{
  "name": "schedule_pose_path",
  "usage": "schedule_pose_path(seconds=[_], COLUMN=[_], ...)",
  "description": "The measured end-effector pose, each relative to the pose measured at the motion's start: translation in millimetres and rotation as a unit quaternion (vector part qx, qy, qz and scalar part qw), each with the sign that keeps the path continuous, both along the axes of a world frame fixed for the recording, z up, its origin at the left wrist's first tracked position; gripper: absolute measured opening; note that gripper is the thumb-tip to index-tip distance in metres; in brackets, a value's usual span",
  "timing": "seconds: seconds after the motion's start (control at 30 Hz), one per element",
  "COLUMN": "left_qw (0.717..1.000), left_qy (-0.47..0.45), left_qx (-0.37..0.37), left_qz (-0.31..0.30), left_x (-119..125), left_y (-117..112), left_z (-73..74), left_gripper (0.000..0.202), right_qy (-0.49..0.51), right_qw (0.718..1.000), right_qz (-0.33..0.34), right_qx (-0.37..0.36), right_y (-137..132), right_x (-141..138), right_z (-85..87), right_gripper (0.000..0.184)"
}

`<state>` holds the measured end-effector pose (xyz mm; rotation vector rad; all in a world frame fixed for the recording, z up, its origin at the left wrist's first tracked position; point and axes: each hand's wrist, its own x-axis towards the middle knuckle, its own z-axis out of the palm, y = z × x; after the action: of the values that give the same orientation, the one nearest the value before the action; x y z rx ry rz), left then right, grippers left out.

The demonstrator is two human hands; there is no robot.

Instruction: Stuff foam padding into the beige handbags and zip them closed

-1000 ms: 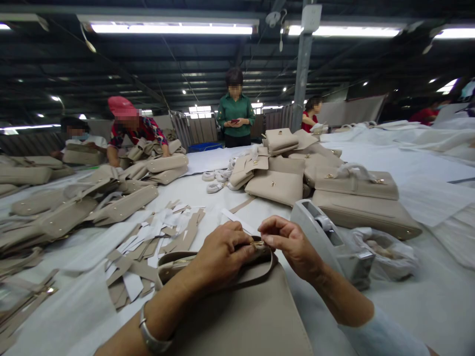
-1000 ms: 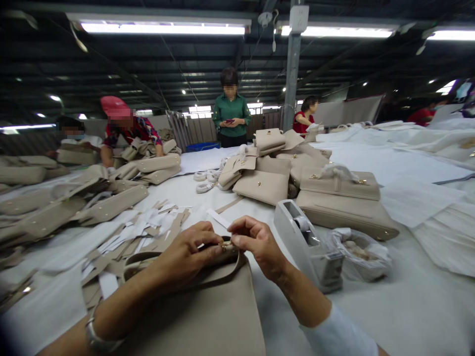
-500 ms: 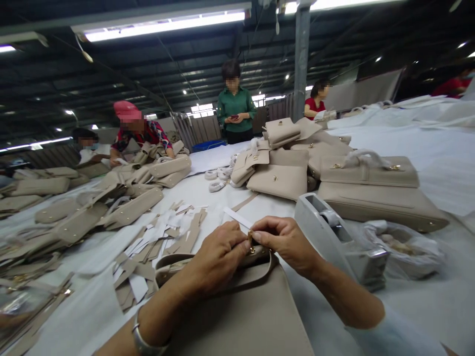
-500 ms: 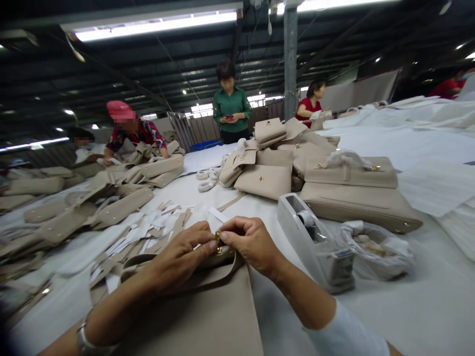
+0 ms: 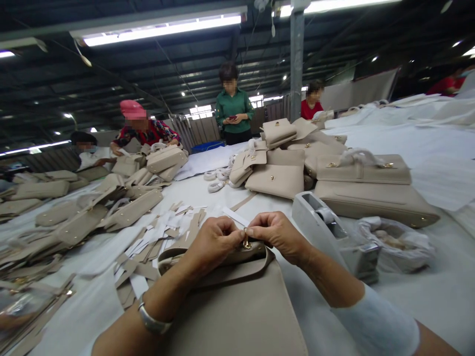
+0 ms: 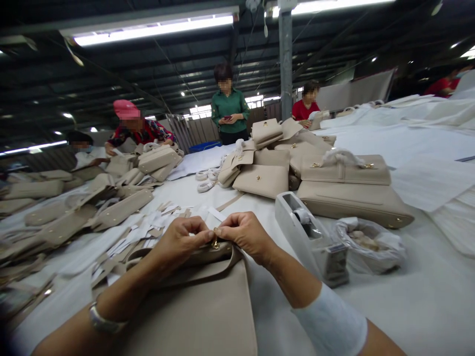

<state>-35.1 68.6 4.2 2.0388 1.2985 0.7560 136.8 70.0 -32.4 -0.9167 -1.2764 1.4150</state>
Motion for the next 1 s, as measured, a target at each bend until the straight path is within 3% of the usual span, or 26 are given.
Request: schedule_pose_path(seconds=[0.1, 0.57, 0.77, 1.0], left_qw=[0.999, 0.992, 0.995, 0.992], left_qy=[0.013, 0.056, 0.041, 0.007], left_qx=[0.049, 0.096, 0.080, -0.008], left_qz=[-0.014, -0.057, -0.042, -0.128], left_x=[3, -1, -2, -9], left_y=[1, 1, 2, 0], left_z=[0.4, 0.7, -2.7, 2.5], left_gripper=[0.027, 0.020, 0.023, 0.018], right_qy=[0.016, 0.084, 0.109, 0.080], right_qw=[1.000, 0.996, 0.992, 0.996], right_qz=[0.013, -0.001, 0.012, 0.017], right_qx=[-0.005, -0.038, -0.067, -0.027], right_y=[-1, -4, -3, -7], right_x=[3, -1, -1, 2], right_z=[-1.0, -6.4, -9.1, -7.6], right_gripper=[0.025, 0.028, 0.027, 0.024])
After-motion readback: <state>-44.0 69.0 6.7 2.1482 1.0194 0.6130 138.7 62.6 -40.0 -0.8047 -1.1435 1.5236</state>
